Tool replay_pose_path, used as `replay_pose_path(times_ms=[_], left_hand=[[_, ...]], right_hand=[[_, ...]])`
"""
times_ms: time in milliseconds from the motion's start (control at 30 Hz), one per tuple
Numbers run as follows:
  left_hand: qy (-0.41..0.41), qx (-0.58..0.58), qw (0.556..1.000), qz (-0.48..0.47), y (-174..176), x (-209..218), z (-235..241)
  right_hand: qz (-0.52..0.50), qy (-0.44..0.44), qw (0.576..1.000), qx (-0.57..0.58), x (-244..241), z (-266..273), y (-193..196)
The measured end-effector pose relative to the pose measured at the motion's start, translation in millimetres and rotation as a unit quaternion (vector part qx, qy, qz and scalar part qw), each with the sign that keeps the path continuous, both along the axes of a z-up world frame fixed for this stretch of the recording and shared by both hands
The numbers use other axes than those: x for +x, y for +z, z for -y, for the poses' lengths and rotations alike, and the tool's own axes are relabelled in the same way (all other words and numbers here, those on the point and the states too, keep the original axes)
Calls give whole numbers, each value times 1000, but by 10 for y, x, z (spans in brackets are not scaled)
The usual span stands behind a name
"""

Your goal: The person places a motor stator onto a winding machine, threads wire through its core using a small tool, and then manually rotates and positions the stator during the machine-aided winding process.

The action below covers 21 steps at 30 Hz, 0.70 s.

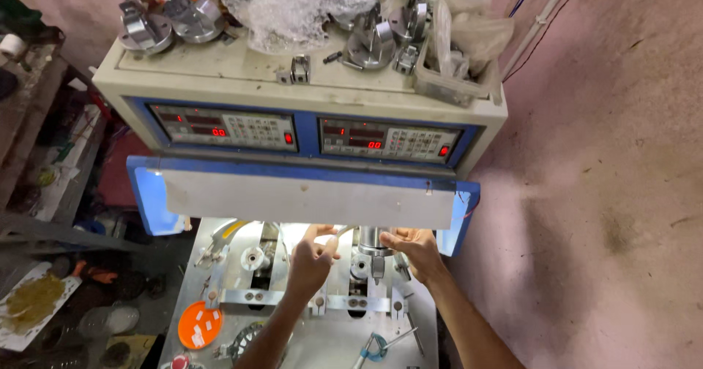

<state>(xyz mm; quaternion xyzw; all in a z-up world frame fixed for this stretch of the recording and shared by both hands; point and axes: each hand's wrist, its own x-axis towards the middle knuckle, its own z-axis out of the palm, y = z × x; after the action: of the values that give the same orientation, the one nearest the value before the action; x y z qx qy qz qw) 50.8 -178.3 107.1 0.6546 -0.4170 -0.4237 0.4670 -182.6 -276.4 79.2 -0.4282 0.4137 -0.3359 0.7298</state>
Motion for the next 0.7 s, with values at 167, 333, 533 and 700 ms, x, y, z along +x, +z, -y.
replay_pose_path(times_ms=[167,333,533,700], left_hand=[[-3,77,995,59,-637,301,589],[-55,91,986,125,-1060,267,1210],[-81,124,978,146,-1197,287,1204],[-89,124,978,143,-1215,250,1189]], right_hand=[[-59,-76,995,40,239,426,-320],[-123,-97,985,72,298,769,-633],[-165,-112,977,79,366,945,-811],[-179,-111,975,76,336,957,-830]])
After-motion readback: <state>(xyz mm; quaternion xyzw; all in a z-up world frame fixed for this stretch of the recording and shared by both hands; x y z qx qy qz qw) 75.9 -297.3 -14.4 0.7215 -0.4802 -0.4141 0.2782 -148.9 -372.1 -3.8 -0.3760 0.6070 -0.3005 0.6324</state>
